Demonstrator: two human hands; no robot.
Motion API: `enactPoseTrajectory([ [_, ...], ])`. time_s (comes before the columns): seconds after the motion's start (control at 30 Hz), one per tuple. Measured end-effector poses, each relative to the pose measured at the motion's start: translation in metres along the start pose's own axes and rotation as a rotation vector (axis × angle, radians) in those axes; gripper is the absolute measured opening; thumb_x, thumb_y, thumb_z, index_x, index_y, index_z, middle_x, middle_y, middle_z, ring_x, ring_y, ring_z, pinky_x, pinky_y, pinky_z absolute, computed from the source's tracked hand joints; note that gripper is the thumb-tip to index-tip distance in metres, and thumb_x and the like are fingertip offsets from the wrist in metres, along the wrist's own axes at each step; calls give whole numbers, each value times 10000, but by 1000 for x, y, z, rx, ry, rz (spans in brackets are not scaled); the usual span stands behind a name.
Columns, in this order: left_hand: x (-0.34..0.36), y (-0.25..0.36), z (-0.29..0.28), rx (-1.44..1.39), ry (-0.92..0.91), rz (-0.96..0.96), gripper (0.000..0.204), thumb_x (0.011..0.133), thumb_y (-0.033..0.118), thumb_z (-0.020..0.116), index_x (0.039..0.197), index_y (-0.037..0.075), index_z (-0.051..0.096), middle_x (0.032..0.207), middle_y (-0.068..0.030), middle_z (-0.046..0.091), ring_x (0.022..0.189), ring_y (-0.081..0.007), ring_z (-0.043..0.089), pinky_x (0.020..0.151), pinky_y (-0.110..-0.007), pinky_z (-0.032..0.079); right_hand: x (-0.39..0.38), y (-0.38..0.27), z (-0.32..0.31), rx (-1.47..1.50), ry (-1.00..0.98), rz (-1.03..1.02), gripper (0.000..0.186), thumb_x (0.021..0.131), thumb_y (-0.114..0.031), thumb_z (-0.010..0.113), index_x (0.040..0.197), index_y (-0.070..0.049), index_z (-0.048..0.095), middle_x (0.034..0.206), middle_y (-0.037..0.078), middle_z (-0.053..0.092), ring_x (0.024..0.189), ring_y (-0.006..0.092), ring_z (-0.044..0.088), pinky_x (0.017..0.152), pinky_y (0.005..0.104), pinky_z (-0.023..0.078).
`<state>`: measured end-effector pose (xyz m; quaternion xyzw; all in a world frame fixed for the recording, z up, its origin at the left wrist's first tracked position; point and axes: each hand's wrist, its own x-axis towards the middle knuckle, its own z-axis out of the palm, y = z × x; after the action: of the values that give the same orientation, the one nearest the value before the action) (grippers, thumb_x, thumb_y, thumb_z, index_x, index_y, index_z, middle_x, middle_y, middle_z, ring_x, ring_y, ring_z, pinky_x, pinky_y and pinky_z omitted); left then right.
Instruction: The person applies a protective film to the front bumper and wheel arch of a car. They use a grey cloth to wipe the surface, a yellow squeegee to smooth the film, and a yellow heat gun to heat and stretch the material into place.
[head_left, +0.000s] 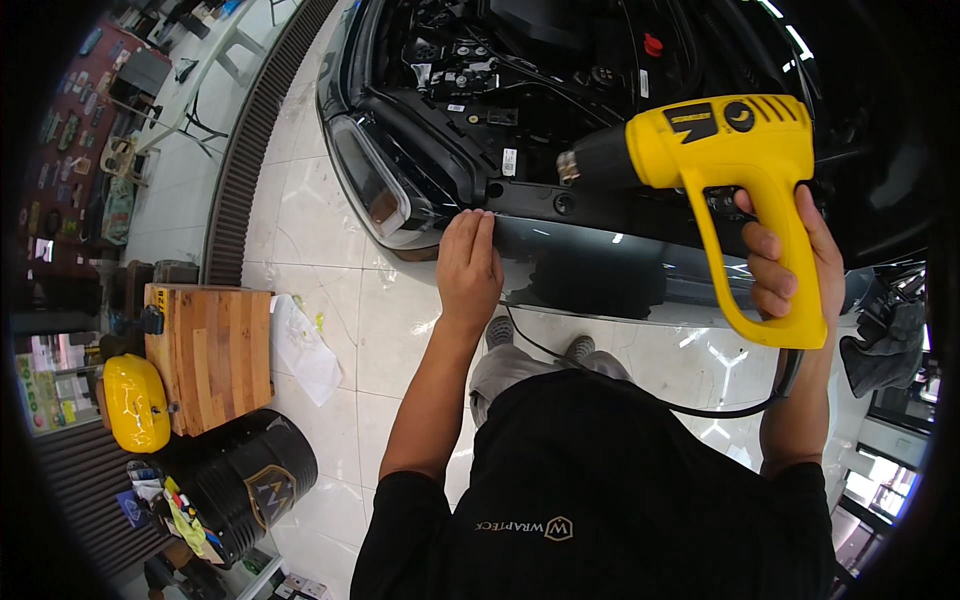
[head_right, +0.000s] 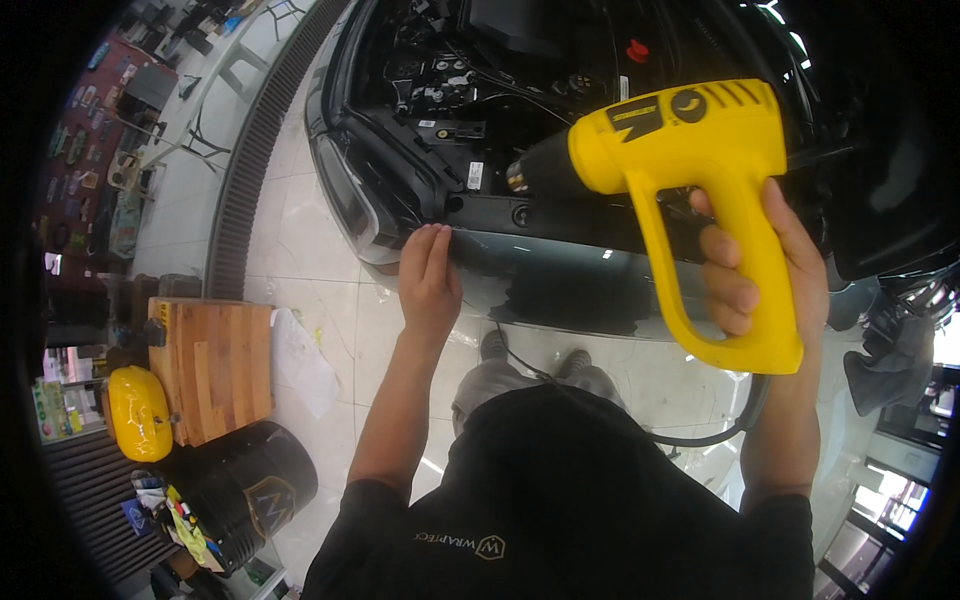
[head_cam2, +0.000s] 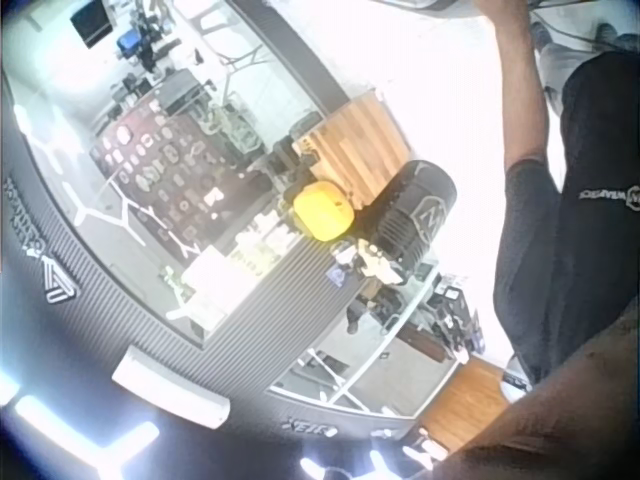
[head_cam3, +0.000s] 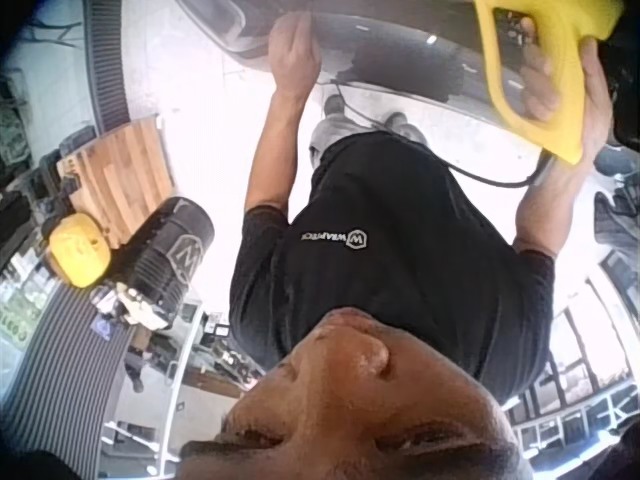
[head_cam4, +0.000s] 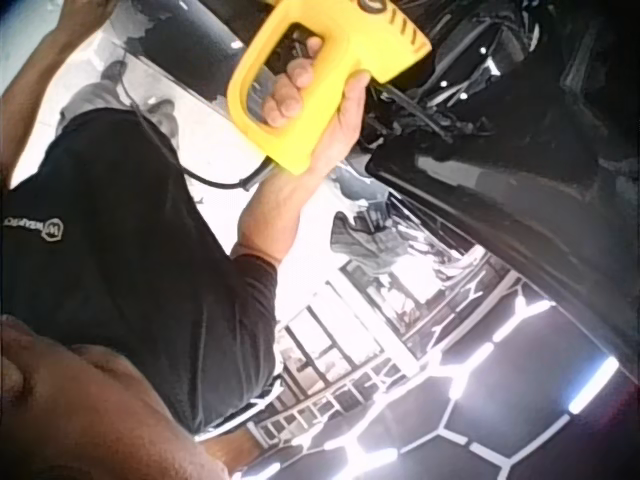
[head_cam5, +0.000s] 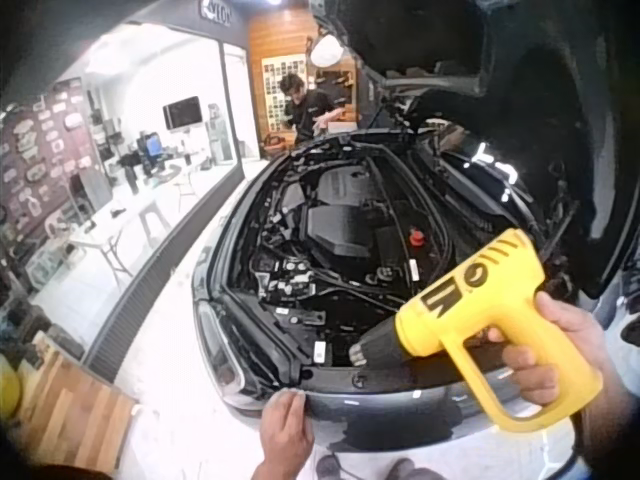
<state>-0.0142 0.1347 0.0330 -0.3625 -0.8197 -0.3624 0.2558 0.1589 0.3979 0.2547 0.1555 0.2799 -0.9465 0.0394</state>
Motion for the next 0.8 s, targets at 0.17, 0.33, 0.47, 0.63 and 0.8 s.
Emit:
enactPoseTrajectory([
  [0.17, 10, -9, 0, 3, -60, 25, 354, 701, -78, 608, 1053, -45, 632, 1047, -163, 625, 1011, -343, 601, 909, -423, 484, -24, -12, -10, -53, 26, -123, 603, 1020, -493, 347, 1337, 12, 433, 886, 123, 605, 585, 197, 613, 543, 308, 543],
  [0.33, 24, -17, -7, 0, -182, 44, 332, 676, -83, 609, 1004, -33, 627, 1006, -157, 615, 988, -337, 590, 898, -431, 474, -36, -15, -11, -65, 28, -191, 600, 1031, -482, 319, 1335, 24, 425, 858, 124, 589, 574, 195, 617, 527, 300, 552],
  [0.47, 29, -19, -12, -69, -207, 9, 348, 667, -79, 617, 1012, -27, 630, 1026, -158, 610, 1027, -338, 576, 914, -436, 462, -43, -13, -12, -79, 77, -247, 596, 1035, -478, 308, 1331, 26, 423, 834, 120, 577, 542, 189, 606, 502, 285, 546],
  [0.63, 15, -5, -15, 30, -108, 109, 362, 676, -84, 608, 1032, -23, 636, 1057, -150, 614, 1039, -337, 575, 902, -429, 464, -51, -12, -17, -90, 92, -252, 602, 1031, -483, 318, 1331, 28, 422, 833, 116, 581, 533, 188, 604, 505, 285, 550],
  [0.8, 18, -4, -11, 32, -141, 142, 376, 679, -84, 609, 1050, -32, 635, 1066, -151, 613, 1043, -331, 577, 903, -427, 464, -51, -12, -16, -91, 110, -245, 604, 1030, -483, 326, 1336, 28, 421, 830, 113, 579, 533, 187, 602, 513, 284, 552],
])
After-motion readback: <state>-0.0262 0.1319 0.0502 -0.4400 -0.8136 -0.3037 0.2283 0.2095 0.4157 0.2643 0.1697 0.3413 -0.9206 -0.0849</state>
